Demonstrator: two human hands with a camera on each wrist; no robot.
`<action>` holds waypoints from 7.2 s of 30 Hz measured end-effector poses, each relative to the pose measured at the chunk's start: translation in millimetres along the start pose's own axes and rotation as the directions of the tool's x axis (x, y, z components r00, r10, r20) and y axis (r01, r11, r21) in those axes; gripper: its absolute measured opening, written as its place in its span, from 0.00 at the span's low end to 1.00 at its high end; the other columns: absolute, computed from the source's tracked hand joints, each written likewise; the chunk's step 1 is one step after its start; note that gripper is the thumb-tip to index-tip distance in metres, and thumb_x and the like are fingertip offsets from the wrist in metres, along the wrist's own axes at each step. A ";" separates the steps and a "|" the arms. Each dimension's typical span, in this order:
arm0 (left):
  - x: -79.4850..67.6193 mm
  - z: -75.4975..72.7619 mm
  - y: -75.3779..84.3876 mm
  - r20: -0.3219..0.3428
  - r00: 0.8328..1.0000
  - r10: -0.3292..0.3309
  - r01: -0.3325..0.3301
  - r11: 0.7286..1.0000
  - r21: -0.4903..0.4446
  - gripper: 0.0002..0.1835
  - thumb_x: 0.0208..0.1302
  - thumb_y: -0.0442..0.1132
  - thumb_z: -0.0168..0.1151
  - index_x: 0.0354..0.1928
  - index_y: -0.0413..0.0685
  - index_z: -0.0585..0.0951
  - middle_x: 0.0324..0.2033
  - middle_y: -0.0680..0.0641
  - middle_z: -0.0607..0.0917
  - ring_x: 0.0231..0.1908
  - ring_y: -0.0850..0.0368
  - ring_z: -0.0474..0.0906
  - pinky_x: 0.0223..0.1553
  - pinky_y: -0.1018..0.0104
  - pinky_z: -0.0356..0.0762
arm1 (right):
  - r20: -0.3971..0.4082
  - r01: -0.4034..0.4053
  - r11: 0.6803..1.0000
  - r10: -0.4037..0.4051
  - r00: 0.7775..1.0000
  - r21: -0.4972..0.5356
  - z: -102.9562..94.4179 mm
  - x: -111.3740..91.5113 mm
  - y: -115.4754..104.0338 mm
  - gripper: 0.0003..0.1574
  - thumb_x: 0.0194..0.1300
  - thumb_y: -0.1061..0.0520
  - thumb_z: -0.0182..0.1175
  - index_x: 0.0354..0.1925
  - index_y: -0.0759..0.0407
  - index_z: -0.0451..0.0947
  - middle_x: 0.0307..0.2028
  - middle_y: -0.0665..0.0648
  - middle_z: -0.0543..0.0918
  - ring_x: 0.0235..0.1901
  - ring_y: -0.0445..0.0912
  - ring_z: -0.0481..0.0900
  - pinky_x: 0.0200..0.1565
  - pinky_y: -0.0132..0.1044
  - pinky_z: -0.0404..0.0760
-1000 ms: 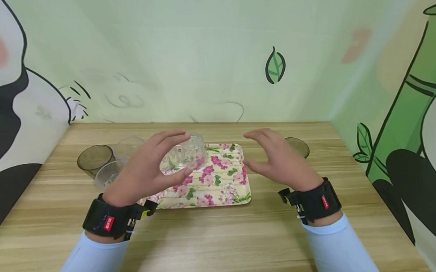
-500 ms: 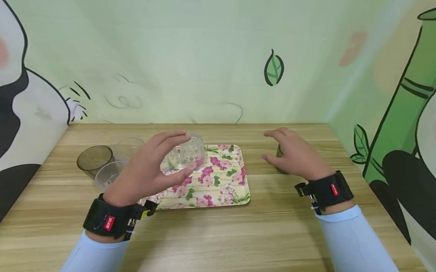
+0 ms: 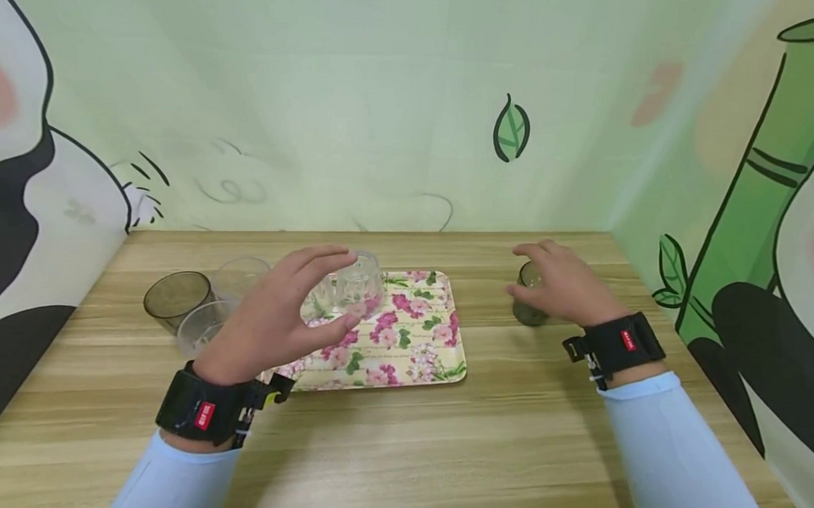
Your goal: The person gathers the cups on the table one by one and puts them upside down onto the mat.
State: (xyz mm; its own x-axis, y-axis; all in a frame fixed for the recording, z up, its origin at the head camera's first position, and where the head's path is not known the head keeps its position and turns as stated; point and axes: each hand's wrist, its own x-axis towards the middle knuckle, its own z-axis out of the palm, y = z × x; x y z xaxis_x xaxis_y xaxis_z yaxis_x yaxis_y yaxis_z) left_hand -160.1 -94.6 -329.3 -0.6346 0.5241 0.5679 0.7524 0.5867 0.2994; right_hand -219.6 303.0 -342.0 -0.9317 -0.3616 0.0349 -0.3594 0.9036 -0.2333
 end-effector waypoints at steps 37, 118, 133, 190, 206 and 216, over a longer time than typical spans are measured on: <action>-1.1 -2.1 -1.6 0.017 1.000 -0.012 0.012 1.000 0.011 0.33 0.61 0.53 0.66 0.66 0.49 0.75 0.61 0.45 0.82 0.64 0.50 0.75 0.66 0.47 0.77 | 0.169 -0.140 0.988 0.150 0.974 -0.066 18.6 17.5 34.4 0.58 0.58 0.40 0.70 0.73 0.69 0.58 0.65 0.86 0.65 0.62 0.78 0.67 0.61 0.75 0.74; -2.7 -0.7 -5.5 0.034 0.998 -0.053 0.053 0.999 0.012 0.35 0.61 0.55 0.66 0.69 0.52 0.72 0.65 0.45 0.80 0.65 0.48 0.73 0.68 0.45 0.75 | -0.481 0.257 0.942 -0.126 0.867 0.215 -0.4 -15.9 -64.4 0.53 0.44 0.55 0.81 0.66 0.61 0.67 0.56 0.66 0.78 0.49 0.56 0.76 0.40 0.56 0.86; -2.4 2.2 -4.7 0.042 0.998 -0.042 0.041 0.999 0.023 0.35 0.61 0.54 0.67 0.69 0.51 0.73 0.64 0.45 0.81 0.65 0.48 0.73 0.67 0.46 0.76 | -0.512 0.320 0.929 -0.185 0.839 0.188 1.4 -21.4 -81.8 0.53 0.41 0.55 0.82 0.65 0.59 0.69 0.54 0.64 0.80 0.49 0.54 0.77 0.38 0.55 0.86; 0.9 16.7 5.9 0.017 0.997 0.082 -0.080 0.994 -0.077 0.39 0.54 0.50 0.74 0.67 0.44 0.73 0.61 0.41 0.82 0.65 0.48 0.74 0.67 0.49 0.78 | -0.572 0.586 0.787 -0.395 0.719 0.195 19.1 -19.5 -110.3 0.57 0.38 0.48 0.83 0.64 0.65 0.70 0.56 0.64 0.81 0.50 0.48 0.77 0.38 0.51 0.89; 4.2 23.8 13.3 0.100 0.990 0.096 -0.080 0.985 -0.153 0.44 0.54 0.50 0.75 0.71 0.47 0.67 0.60 0.45 0.83 0.59 0.54 0.78 0.63 0.53 0.82 | -0.589 0.635 0.729 -0.404 0.700 0.254 23.6 -19.1 -118.4 0.56 0.50 0.32 0.73 0.64 0.65 0.70 0.55 0.64 0.81 0.52 0.48 0.78 0.38 0.48 0.90; 5.2 26.2 18.6 0.057 0.991 0.119 -0.114 0.989 -0.099 0.46 0.50 0.44 0.80 0.69 0.43 0.67 0.62 0.40 0.81 0.62 0.49 0.77 0.65 0.51 0.80 | -0.607 0.648 0.713 -0.398 0.688 0.267 24.7 -19.7 -120.9 0.57 0.52 0.29 0.69 0.63 0.67 0.69 0.55 0.65 0.80 0.53 0.47 0.78 0.44 0.31 0.87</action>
State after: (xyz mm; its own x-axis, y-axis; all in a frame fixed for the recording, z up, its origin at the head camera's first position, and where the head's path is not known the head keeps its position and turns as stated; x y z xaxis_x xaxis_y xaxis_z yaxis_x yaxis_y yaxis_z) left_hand -154.0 -64.7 -340.9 -0.5491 0.6245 0.5553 0.8333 0.4595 0.3072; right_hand -156.5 195.2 -338.6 -0.5297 -0.4686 0.7070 -0.8462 0.3485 -0.4030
